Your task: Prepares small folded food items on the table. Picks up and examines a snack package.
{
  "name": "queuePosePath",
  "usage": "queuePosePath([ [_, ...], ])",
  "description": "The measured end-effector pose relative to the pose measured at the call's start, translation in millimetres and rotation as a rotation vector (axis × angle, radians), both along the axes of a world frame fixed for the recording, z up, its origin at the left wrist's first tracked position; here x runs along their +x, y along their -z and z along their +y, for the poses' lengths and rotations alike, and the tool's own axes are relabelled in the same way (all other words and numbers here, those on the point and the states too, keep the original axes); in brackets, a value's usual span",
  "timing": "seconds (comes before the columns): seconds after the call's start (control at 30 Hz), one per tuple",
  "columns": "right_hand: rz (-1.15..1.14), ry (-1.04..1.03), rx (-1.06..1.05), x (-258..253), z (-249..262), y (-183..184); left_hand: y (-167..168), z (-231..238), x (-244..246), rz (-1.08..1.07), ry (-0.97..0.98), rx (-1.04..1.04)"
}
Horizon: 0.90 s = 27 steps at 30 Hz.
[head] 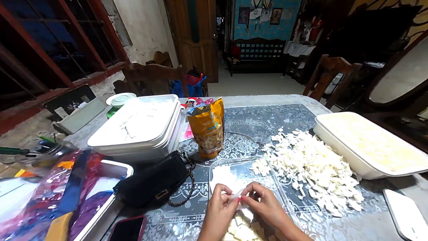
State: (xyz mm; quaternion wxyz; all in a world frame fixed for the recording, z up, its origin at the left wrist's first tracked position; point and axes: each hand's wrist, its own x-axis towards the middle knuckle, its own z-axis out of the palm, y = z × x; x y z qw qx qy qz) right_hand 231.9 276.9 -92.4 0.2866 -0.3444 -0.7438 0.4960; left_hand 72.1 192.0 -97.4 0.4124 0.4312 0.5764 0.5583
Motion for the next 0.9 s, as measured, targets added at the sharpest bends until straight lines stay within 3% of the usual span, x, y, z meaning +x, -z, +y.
queuePosePath([
  [0.2, 0.271, 0.038, -0.133, -0.5, 3.2, -9.9, -2.6, -0.4, -5.9, -0.023, 0.039, 0.027],
  [0.33, 0.081, -0.084, 0.321, -1.5, 0.0, 7.0, -3.0, 1.1, -10.5, -0.125, 0.108, -0.056],
  [0.4, 0.033, -0.172, 0.598, -1.4, 4.1, 14.3, -6.6, 2.6, -13.4, -0.286, 0.124, -0.124],
  [0.47, 0.024, -0.194, 0.734, -0.5, 9.8, 15.0, -12.8, 3.4, -16.7, -0.455, 0.116, -0.179],
  [0.57, 0.109, -0.097, 0.586, 1.5, 10.4, 11.6, -19.0, 3.2, -17.8, -0.474, 0.118, -0.204],
  [0.67, 0.094, -0.028, 0.306, 3.3, 5.3, 3.8, -16.2, 0.0, -12.3, -0.184, 0.143, -0.088],
  [0.77, 0.02, -0.063, 0.174, 6.1, 6.0, -2.8, -2.5, -0.3, -12.2, 0.102, 0.06, 0.03],
  [0.9, -0.104, 0.018, 0.185, 7.0, 10.5, -6.9, -12.2, 0.6, -17.9, -0.078, 0.085, -0.033],
])
